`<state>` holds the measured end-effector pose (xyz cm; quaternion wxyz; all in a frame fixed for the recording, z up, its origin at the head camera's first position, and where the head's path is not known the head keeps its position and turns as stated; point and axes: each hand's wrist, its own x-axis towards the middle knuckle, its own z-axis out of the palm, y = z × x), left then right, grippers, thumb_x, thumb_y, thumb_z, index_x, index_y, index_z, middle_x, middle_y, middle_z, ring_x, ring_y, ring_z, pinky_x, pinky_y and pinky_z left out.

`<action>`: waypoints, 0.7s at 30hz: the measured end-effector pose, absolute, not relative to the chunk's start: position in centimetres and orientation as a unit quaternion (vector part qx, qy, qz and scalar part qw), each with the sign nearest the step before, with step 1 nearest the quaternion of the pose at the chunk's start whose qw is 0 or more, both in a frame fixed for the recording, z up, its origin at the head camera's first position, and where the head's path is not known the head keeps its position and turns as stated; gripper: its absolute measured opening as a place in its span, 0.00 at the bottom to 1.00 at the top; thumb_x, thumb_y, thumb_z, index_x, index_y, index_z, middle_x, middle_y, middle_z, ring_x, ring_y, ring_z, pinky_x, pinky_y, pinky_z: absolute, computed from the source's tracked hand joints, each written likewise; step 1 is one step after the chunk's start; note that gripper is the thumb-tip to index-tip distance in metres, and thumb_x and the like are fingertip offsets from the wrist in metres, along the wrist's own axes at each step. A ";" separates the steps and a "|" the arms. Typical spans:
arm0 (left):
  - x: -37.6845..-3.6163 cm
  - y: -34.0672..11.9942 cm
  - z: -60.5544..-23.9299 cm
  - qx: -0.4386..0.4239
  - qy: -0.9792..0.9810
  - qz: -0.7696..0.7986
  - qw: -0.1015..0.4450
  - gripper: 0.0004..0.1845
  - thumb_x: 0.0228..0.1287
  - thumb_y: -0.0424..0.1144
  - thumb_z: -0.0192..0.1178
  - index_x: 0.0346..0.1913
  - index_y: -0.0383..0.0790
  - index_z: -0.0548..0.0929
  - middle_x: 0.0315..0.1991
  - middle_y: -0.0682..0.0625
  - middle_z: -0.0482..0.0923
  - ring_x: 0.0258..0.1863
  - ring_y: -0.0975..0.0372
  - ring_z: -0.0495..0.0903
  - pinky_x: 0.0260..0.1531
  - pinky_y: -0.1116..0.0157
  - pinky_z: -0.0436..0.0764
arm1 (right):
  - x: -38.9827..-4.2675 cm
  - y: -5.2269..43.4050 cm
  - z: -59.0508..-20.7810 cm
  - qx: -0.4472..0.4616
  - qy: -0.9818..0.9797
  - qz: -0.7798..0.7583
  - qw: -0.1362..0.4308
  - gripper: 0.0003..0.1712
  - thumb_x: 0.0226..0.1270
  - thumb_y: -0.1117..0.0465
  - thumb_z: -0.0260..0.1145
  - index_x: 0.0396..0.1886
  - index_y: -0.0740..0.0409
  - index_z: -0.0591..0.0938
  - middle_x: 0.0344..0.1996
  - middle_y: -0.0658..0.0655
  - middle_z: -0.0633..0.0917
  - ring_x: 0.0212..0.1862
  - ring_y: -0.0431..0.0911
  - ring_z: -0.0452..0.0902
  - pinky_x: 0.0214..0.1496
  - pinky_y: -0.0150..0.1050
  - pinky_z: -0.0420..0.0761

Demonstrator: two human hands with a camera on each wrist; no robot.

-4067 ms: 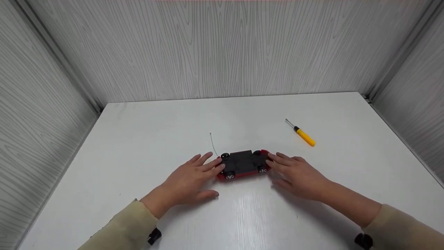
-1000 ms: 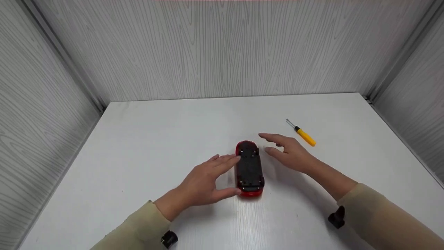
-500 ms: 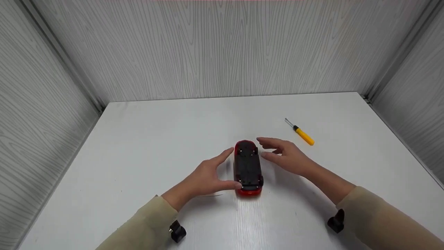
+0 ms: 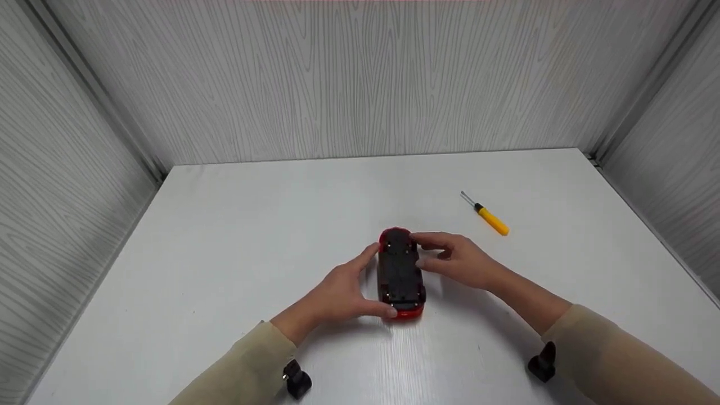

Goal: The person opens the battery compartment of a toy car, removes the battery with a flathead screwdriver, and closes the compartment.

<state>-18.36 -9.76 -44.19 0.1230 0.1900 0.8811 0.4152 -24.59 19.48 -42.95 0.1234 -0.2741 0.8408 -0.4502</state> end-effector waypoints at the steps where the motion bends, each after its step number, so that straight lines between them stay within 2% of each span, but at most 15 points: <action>1: -18.3 -9.8 -44.3 0.189 0.882 0.414 0.124 0.70 0.45 0.69 0.81 0.87 0.56 0.51 0.83 0.53 0.58 0.81 0.62 0.58 0.77 0.55 0.62 | -24.6 19.4 -43.0 -0.276 0.841 -0.449 0.125 0.32 0.74 0.53 0.73 0.76 0.49 0.78 0.70 0.51 0.80 0.70 0.55 0.76 0.67 0.55 0.78; 10: -18.2 -9.6 -44.4 0.208 0.880 0.410 0.118 0.73 0.43 0.68 0.83 0.88 0.52 0.50 0.83 0.53 0.59 0.80 0.63 0.59 0.77 0.57 0.62 | -24.4 19.5 -43.2 -0.272 0.850 -0.431 0.132 0.33 0.74 0.52 0.73 0.75 0.49 0.79 0.70 0.54 0.80 0.70 0.56 0.75 0.69 0.59 0.76; 21: -17.8 -9.4 -44.8 0.209 0.883 0.407 0.106 0.72 0.43 0.68 0.82 0.87 0.52 0.52 0.82 0.52 0.59 0.80 0.61 0.60 0.77 0.56 0.62 | -24.1 19.4 -43.1 -0.266 0.860 -0.414 0.136 0.32 0.72 0.52 0.75 0.74 0.45 0.80 0.69 0.52 0.81 0.68 0.54 0.75 0.69 0.59 0.75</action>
